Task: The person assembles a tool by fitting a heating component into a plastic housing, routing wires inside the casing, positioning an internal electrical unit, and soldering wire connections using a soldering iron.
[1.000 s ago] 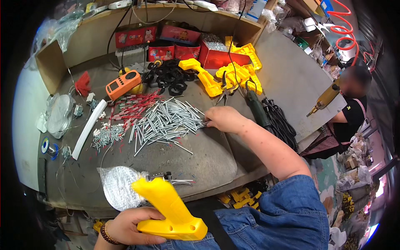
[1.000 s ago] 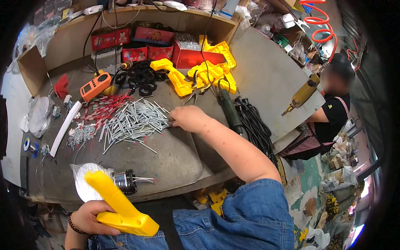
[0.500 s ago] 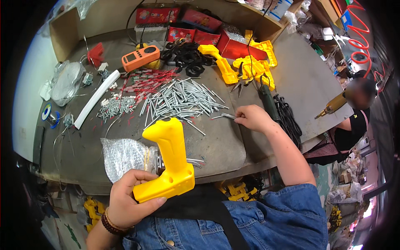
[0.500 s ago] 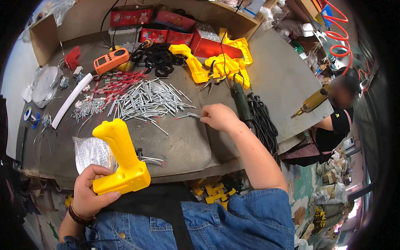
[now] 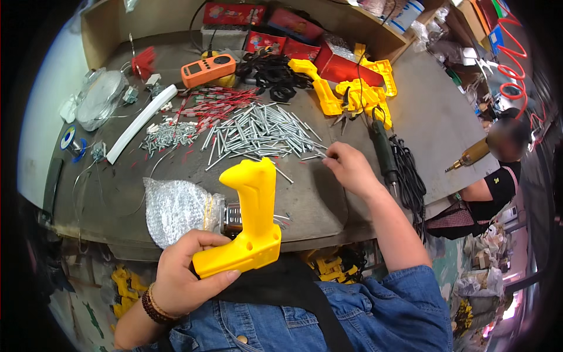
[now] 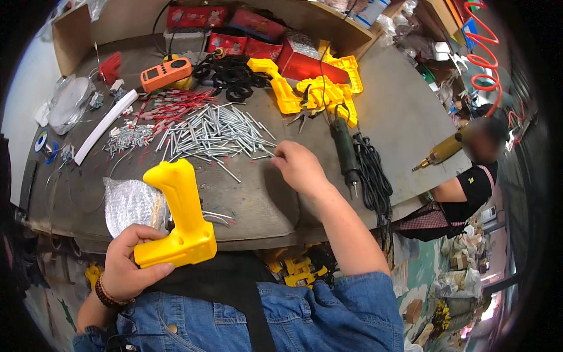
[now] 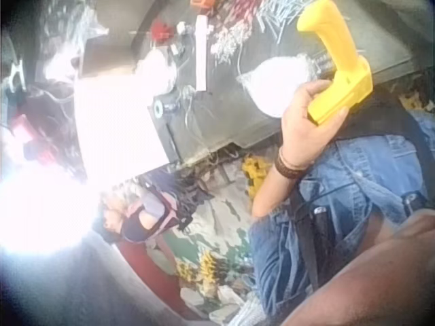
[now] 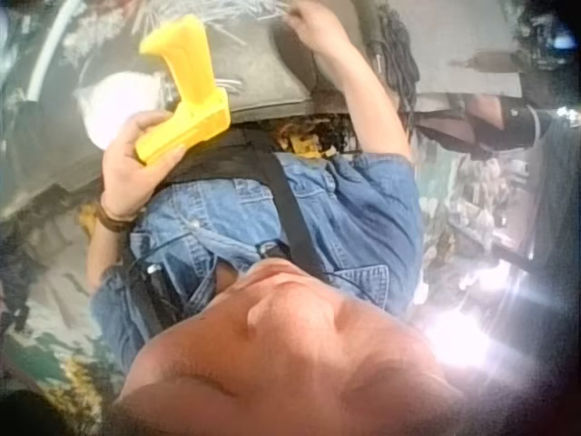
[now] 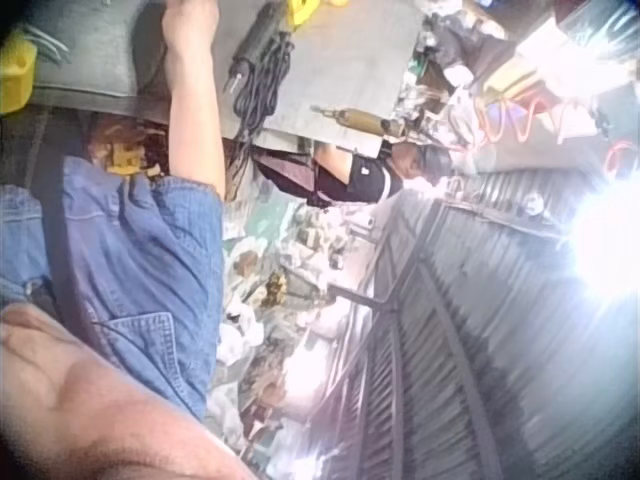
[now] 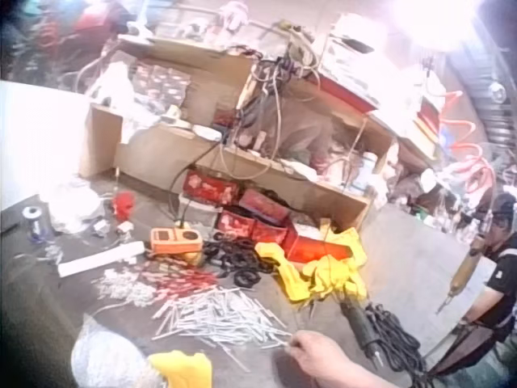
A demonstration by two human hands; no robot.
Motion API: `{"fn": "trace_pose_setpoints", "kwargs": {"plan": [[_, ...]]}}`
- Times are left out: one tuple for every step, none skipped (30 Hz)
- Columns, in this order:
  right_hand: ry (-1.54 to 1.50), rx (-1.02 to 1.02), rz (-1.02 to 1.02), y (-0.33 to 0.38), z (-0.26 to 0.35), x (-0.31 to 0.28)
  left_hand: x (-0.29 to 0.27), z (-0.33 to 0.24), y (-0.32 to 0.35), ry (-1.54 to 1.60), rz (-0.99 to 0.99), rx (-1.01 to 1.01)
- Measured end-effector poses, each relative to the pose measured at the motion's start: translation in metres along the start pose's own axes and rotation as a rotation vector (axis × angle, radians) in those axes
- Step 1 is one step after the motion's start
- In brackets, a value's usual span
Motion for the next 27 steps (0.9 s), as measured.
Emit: {"fn": "trace_pose_setpoints", "kwargs": {"plan": [[-0.365,0.045,-0.014,0.005,0.009,-0.002,-0.003,-0.002,0.003,-0.040,-0.046,0.024],[-0.371,0.030,0.008,0.012,0.021,0.002,-0.004,-0.002,0.003,-0.041,-0.068,0.008],[-0.776,-0.029,0.036,0.024,0.038,0.005,-0.004,-0.007,0.002,-0.099,-0.074,0.059],[-1.181,-0.083,0.055,0.037,0.053,0.004,-0.004,-0.012,-0.002,-0.160,-0.073,0.114],[-1.296,-0.172,0.047,0.050,0.077,0.001,-0.002,-0.013,-0.003,-0.169,-0.076,0.148],[-1.414,-0.267,0.037,0.060,0.100,0.000,-0.002,-0.015,-0.003,-0.173,-0.084,0.142],[-1.444,-0.336,0.048,0.066,0.110,0.002,0.000,-0.021,-0.003,-0.208,-0.082,0.198],[-1.438,-0.352,0.021,0.070,0.118,0.003,0.001,-0.028,-0.003,-0.244,-0.081,0.255],[-1.412,-0.348,0.000,0.072,0.123,0.005,0.001,-0.030,-0.002,-0.249,-0.089,0.272],[-1.386,-0.342,-0.021,0.074,0.126,0.007,0.002,-0.031,-0.002,-0.250,-0.092,0.271],[-1.387,-0.343,-0.018,0.075,0.128,0.011,0.002,-0.033,-0.001,-0.261,-0.094,0.287],[-1.375,-0.358,-0.071,0.077,0.128,0.011,0.002,-0.035,0.000,-0.271,-0.096,0.303],[-1.363,-0.375,-0.121,0.078,0.128,0.011,0.001,-0.036,0.001,-0.272,-0.102,0.302],[-1.363,-0.379,-0.115,0.078,0.131,0.012,0.001,-0.037,0.001,-0.274,-0.103,0.303],[-1.346,-0.419,-0.141,0.080,0.135,0.009,0.001,-0.037,0.002,-0.276,-0.103,0.306],[-1.329,-0.459,-0.165,0.083,0.139,0.006,0.000,-0.036,0.003,-0.274,-0.110,0.304],[-1.328,-0.461,-0.158,0.084,0.141,0.005,-0.001,-0.036,0.004,-0.288,-0.115,0.325],[-1.217,-0.430,-0.170,0.086,0.142,0.004,-0.001,-0.036,0.005,-0.301,-0.118,0.346],[-1.108,-0.401,-0.182,0.086,0.142,0.004,-0.002,-0.036,0.006,-0.300,-0.124,0.345],[-1.108,-0.403,-0.176,0.088,0.144,0.003,-0.004,-0.037,0.007,-0.305,-0.148,0.362],[-1.163,-0.361,-0.156,0.088,0.142,0.005,-0.006,-0.038,0.008,-0.310,-0.171,0.380],[-1.214,-0.316,-0.139,0.089,0.141,0.005,-0.006,-0.038,0.008,-0.306,-0.172,0.381],[-1.211,-0.315,-0.139,0.090,0.142,0.003,-0.005,-0.039,0.008,-0.298,-0.162,0.395],[-1.260,-0.252,-0.040,0.088,0.143,0.008,-0.004,-0.040,0.009,-0.289,-0.151,0.408],[-1.307,-0.190,0.059,0.086,0.144,0.014,-0.004,-0.040,0.009,-0.289,-0.153,0.409],[-1.307,-0.191,0.061,0.085,0.143,0.011,-0.005,-0.041,0.009,-0.289,-0.170,0.423],[-1.129,-0.282,0.002,0.086,0.145,0.001,-0.007,-0.042,0.010,-0.288,-0.187,0.437]]}}
Point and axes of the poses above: each hand's wrist, its own y-axis away from the middle knuckle, its own x-axis out of the palm, z = x × y, the point moved 8 cm from there along -y, towards the middle knuckle, and after that the axes turned 3 degrees about -y, right-handed, at the moved point
